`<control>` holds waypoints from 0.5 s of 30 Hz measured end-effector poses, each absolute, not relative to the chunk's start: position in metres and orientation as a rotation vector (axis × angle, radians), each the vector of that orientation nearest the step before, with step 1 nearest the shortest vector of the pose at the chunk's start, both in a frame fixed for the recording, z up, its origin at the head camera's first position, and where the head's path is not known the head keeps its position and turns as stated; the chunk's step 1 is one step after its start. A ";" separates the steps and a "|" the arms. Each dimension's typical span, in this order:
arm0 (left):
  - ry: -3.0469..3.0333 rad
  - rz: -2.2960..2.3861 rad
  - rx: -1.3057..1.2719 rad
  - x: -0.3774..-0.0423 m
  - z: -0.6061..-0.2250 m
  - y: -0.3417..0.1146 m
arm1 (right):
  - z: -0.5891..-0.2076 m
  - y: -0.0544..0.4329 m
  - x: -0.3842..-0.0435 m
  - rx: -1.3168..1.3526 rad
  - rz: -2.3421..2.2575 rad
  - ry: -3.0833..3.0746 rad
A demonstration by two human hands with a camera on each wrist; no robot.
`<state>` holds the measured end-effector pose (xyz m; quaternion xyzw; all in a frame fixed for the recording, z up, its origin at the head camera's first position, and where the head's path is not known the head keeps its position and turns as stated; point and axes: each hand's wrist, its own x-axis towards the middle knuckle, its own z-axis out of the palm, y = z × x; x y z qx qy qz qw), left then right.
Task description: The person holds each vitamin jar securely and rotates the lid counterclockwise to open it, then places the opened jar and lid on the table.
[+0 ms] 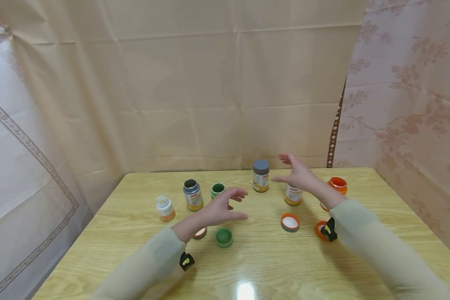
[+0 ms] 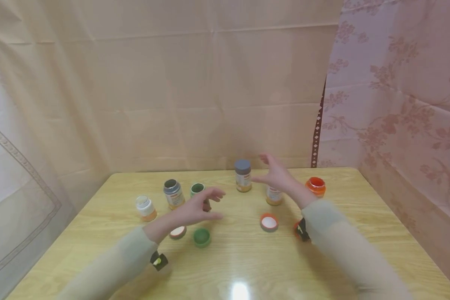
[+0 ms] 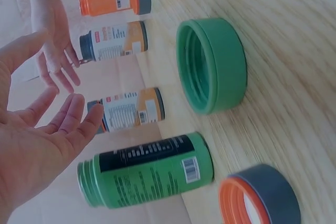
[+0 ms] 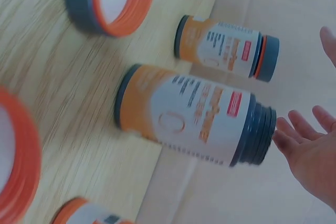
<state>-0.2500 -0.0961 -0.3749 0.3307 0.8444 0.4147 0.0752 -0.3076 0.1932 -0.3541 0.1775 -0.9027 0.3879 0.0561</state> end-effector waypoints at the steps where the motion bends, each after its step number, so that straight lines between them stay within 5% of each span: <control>1: 2.534 1.250 0.994 -0.250 -0.375 -0.098 | -0.355 0.191 -0.310 0.538 1.185 -2.733; 15: 2.561 1.364 0.892 -0.240 -0.370 -0.132 | -0.369 0.153 -0.328 0.394 1.296 -2.719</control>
